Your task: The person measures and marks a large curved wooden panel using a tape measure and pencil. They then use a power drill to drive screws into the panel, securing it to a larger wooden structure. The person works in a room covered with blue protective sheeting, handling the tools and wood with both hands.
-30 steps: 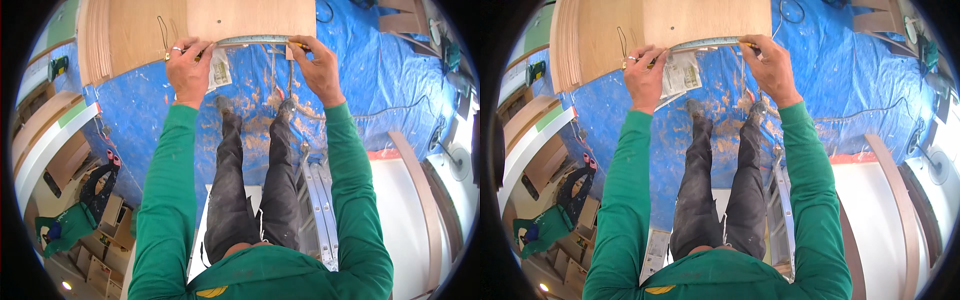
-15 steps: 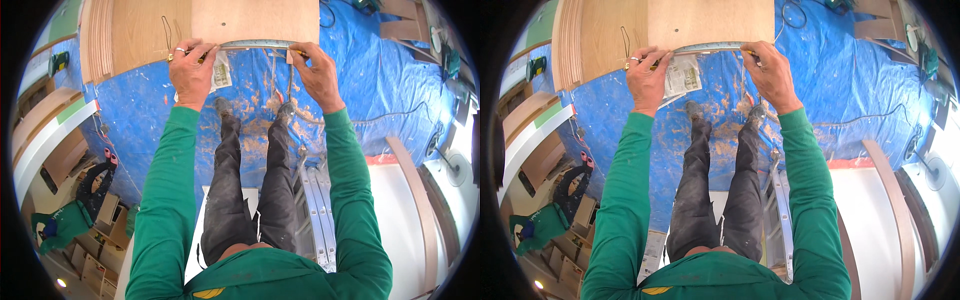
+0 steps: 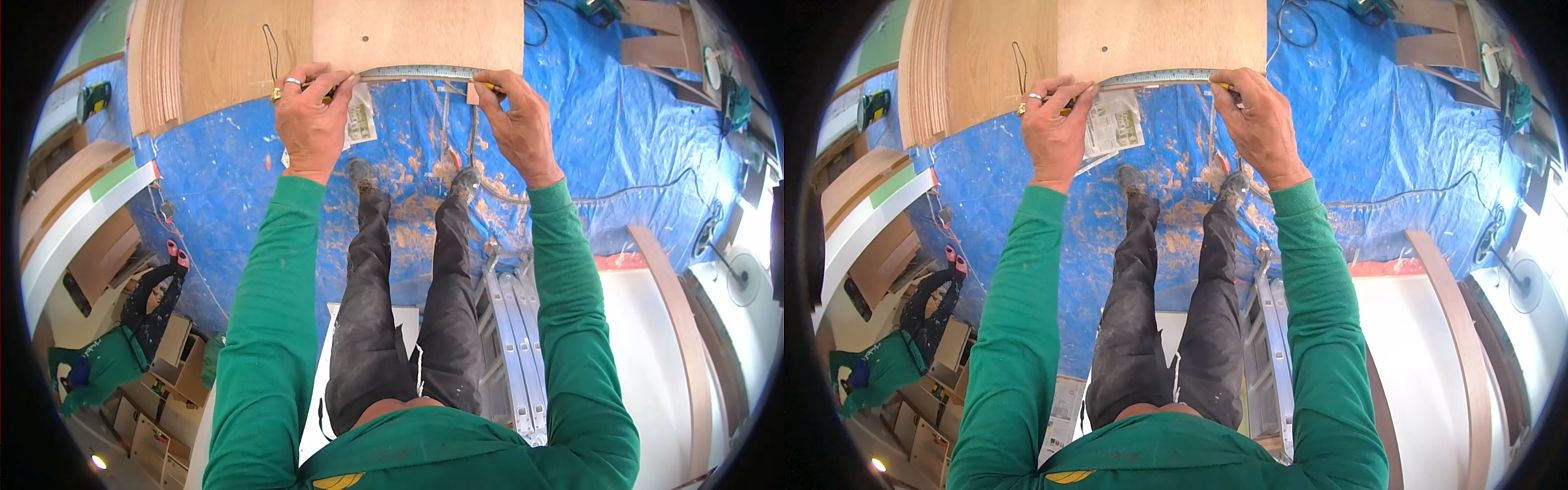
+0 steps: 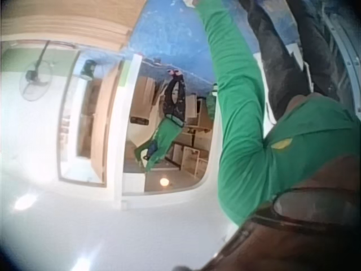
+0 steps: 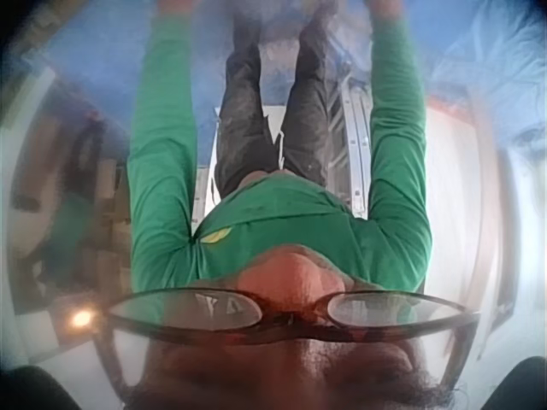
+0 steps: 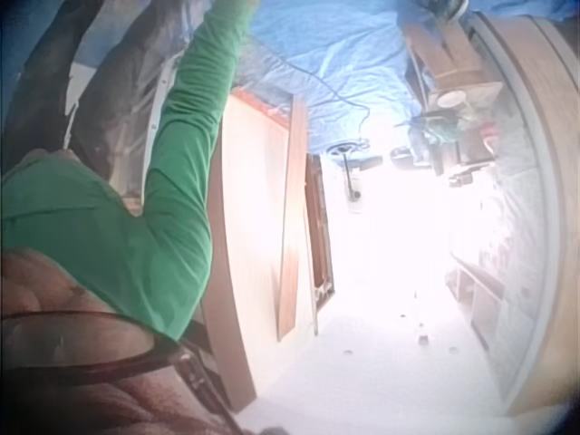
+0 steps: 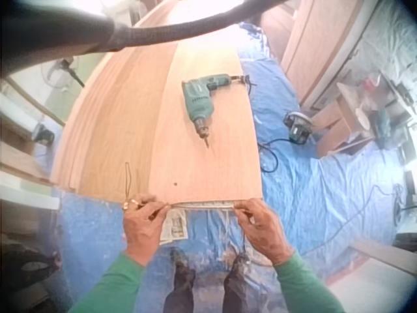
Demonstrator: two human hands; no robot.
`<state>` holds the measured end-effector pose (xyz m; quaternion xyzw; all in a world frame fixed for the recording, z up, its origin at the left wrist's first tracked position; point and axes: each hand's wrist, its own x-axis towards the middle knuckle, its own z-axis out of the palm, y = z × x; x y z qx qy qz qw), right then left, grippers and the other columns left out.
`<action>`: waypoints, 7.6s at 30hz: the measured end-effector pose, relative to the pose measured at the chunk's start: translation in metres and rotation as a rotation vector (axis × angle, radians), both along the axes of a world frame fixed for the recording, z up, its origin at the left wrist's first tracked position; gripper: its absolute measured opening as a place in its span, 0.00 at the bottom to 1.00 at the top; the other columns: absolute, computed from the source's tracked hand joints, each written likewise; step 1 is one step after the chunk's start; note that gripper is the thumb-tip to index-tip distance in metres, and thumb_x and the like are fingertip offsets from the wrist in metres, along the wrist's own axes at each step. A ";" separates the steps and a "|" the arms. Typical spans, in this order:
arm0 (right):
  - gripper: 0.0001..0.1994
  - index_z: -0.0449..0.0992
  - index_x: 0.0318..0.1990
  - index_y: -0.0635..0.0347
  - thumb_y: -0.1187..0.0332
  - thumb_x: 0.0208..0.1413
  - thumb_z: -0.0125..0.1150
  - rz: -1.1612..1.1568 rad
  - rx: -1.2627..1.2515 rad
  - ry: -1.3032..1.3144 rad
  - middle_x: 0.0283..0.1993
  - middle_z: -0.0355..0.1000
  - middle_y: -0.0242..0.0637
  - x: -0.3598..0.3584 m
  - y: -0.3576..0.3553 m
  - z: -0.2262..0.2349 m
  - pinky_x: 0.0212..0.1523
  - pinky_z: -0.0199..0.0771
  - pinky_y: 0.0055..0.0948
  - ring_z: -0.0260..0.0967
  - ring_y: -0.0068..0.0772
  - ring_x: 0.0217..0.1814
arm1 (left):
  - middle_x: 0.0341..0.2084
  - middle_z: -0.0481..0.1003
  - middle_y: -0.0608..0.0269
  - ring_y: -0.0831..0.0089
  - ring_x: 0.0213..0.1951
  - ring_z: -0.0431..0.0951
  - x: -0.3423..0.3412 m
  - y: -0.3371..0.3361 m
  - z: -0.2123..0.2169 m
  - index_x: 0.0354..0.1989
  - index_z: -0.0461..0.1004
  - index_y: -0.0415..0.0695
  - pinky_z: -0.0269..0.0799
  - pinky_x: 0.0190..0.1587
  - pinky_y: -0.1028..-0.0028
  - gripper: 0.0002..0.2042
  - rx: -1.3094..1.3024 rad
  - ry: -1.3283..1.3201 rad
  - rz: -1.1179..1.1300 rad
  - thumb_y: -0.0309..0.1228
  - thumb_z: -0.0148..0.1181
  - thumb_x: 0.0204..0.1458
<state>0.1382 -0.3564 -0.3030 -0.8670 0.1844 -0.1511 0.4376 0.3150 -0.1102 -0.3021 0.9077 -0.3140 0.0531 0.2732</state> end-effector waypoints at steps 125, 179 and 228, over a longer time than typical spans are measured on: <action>0.15 0.87 0.46 0.65 0.63 0.62 0.63 0.100 -0.069 1.217 0.49 0.83 0.60 0.320 -1.031 -0.047 0.55 0.80 0.58 0.81 0.65 0.53 | 0.30 0.80 0.71 0.83 0.32 0.74 0.580 -0.932 0.200 0.42 0.87 0.38 0.69 0.35 0.77 0.14 -0.394 1.162 0.455 0.38 0.68 0.67; 0.13 0.85 0.54 0.64 0.66 0.69 0.67 -0.084 0.438 0.201 0.38 0.86 0.37 1.721 -1.483 0.047 0.45 0.82 0.25 0.85 0.23 0.42 | 0.35 0.84 0.56 0.54 0.41 0.81 1.739 -1.417 0.098 0.39 0.88 0.46 0.77 0.48 0.61 0.08 0.041 0.417 0.038 0.36 0.74 0.58; 0.06 0.78 0.38 0.58 0.70 0.60 0.70 0.039 -0.148 -0.067 0.31 0.79 0.39 1.877 -1.430 -0.014 0.35 0.78 0.40 0.80 0.42 0.32 | 0.38 0.85 0.76 0.66 0.42 0.81 1.855 -1.445 0.003 0.38 0.88 0.54 0.77 0.48 0.69 0.04 -0.005 -0.107 0.060 0.36 0.75 0.58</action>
